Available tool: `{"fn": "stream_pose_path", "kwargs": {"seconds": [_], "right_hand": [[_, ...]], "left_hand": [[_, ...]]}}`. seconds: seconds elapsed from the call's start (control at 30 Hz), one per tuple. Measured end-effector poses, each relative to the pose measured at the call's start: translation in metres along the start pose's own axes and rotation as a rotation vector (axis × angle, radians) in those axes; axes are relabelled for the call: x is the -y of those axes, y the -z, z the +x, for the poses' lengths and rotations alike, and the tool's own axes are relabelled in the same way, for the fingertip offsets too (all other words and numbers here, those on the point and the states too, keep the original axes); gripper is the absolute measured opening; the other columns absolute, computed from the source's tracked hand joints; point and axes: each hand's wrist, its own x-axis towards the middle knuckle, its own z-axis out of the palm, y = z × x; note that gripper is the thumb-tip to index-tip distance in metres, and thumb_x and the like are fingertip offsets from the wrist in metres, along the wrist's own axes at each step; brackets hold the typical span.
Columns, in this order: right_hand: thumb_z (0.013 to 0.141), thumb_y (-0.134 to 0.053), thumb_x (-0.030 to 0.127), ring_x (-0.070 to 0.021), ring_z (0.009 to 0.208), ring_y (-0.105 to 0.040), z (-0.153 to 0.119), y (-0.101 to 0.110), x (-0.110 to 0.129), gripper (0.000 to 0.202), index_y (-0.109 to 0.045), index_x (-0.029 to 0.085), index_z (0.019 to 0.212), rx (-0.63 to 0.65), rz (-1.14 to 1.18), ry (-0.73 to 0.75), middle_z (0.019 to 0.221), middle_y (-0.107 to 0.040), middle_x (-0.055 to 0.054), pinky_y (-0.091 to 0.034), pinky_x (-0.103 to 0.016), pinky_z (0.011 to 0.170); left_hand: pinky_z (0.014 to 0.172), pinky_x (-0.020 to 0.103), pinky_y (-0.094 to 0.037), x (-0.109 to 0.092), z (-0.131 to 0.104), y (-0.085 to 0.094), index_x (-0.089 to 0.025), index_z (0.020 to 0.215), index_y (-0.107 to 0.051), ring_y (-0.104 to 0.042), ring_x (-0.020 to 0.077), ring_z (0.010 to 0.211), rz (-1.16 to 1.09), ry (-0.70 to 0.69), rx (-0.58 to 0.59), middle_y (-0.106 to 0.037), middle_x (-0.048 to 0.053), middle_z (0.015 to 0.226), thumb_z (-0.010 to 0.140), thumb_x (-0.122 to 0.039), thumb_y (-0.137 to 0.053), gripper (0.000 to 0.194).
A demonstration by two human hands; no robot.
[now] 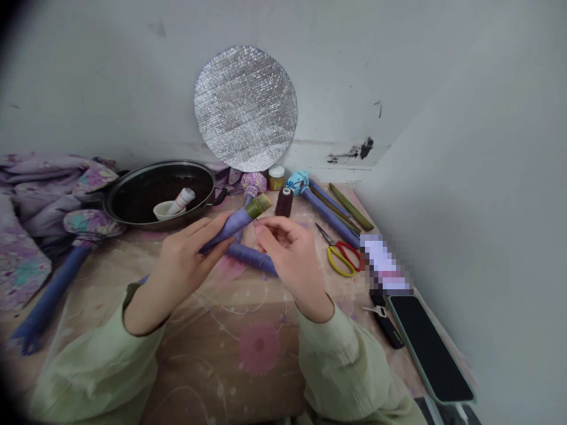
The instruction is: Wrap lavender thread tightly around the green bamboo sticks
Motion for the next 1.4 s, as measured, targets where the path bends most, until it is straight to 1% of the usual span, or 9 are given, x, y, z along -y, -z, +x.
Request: {"fn": "stream_pose_path", "kwargs": {"seconds": [0.17, 0.33, 0.6, 0.7, 0.87, 1.07, 1.23, 1.3, 1.4], "right_hand": [[0.082, -0.073, 0.032, -0.0145, 0.054, -0.061, 0.000, -0.003, -0.003, 0.013, -0.073, 0.022, 0.074, -0.010, -0.013, 0.006, 0.058, -0.066, 0.002, -0.052, -0.029, 0.054], [0.085, -0.072, 0.038, -0.0125, 0.050, -0.057, 0.002, -0.005, -0.005, 0.029, -0.065, 0.022, 0.063, -0.038, -0.018, 0.022, 0.052, -0.060, 0.003, -0.049, -0.026, 0.050], [0.080, -0.076, 0.037, -0.0122, 0.047, -0.055, 0.001, -0.007, -0.010, 0.024, -0.066, 0.021, 0.065, -0.070, -0.047, 0.025, 0.051, -0.058, 0.004, -0.047, -0.026, 0.047], [0.079, -0.075, 0.038, -0.0120, 0.046, -0.054, 0.002, -0.008, -0.010, 0.025, -0.065, 0.022, 0.064, -0.070, -0.047, 0.026, 0.050, -0.057, 0.004, -0.046, -0.026, 0.047], [0.083, -0.073, 0.043, -0.0115, 0.046, -0.052, 0.003, -0.008, -0.009, 0.039, -0.058, 0.022, 0.054, -0.066, 0.001, 0.030, 0.049, -0.056, 0.003, -0.044, -0.026, 0.047], [0.079, -0.077, 0.039, -0.0113, 0.045, -0.049, 0.003, -0.007, -0.008, 0.035, -0.059, 0.022, 0.055, -0.096, -0.045, 0.004, 0.048, -0.055, 0.004, -0.041, -0.025, 0.045], [0.078, -0.077, 0.035, -0.0114, 0.046, -0.050, 0.005, -0.004, -0.007, 0.032, -0.059, 0.022, 0.055, -0.103, 0.001, 0.012, 0.049, -0.055, 0.004, -0.041, -0.026, 0.045], [0.079, -0.075, 0.033, -0.0117, 0.047, -0.051, 0.005, -0.002, -0.007, 0.027, -0.062, 0.022, 0.059, -0.107, 0.043, 0.022, 0.050, -0.056, 0.004, -0.042, -0.026, 0.046], [0.083, -0.067, 0.028, -0.0122, 0.049, -0.053, 0.006, 0.003, -0.006, 0.018, -0.070, 0.021, 0.066, -0.089, 0.112, 0.034, 0.052, -0.058, 0.003, -0.043, -0.027, 0.048]], "left_hand": [[0.075, 0.030, -0.058, 0.001, -0.002, -0.007, -0.017, 0.135, -0.060, -0.070, 0.0182, 0.084, 0.095, -0.019, -0.067, -0.074, 0.008, 0.100, 0.101, -0.021, -0.053, 0.035], [0.074, 0.033, -0.059, -0.003, -0.004, -0.010, -0.013, 0.135, -0.060, -0.071, 0.0206, 0.086, 0.138, -0.046, -0.072, -0.074, 0.011, 0.102, 0.101, -0.020, -0.055, 0.035], [0.072, 0.030, -0.058, -0.007, -0.009, -0.013, -0.021, 0.140, -0.056, -0.070, 0.0185, 0.084, 0.258, -0.059, -0.137, -0.074, 0.007, 0.102, 0.100, -0.016, -0.054, 0.040], [0.071, 0.031, -0.058, -0.008, -0.009, -0.014, -0.021, 0.140, -0.055, -0.070, 0.0199, 0.084, 0.262, -0.071, -0.151, -0.074, 0.007, 0.102, 0.099, -0.016, -0.054, 0.041], [0.072, 0.033, -0.058, -0.011, -0.010, -0.014, -0.018, 0.140, -0.056, -0.068, 0.0220, 0.086, 0.278, -0.092, -0.153, -0.073, 0.009, 0.102, 0.095, -0.007, -0.056, 0.046], [0.077, 0.035, -0.058, -0.012, -0.013, -0.016, -0.022, 0.145, -0.051, -0.066, 0.0215, 0.091, 0.273, -0.093, -0.143, -0.070, 0.010, 0.107, 0.096, -0.008, -0.054, 0.052], [0.083, 0.040, -0.059, -0.016, -0.011, -0.019, -0.013, 0.143, -0.052, -0.066, 0.0248, 0.099, 0.163, -0.106, -0.114, -0.067, 0.016, 0.114, 0.098, -0.013, -0.050, 0.045], [0.085, 0.040, -0.059, -0.017, -0.008, -0.019, -0.009, 0.145, -0.049, -0.065, 0.0244, 0.102, 0.025, -0.088, -0.053, -0.066, 0.018, 0.118, 0.099, -0.013, -0.046, 0.046], [0.085, 0.035, -0.057, -0.016, -0.003, -0.016, -0.010, 0.142, -0.052, -0.066, 0.0206, 0.097, -0.228, 0.007, 0.072, -0.068, 0.015, 0.113, 0.101, -0.015, -0.042, 0.043]]}}
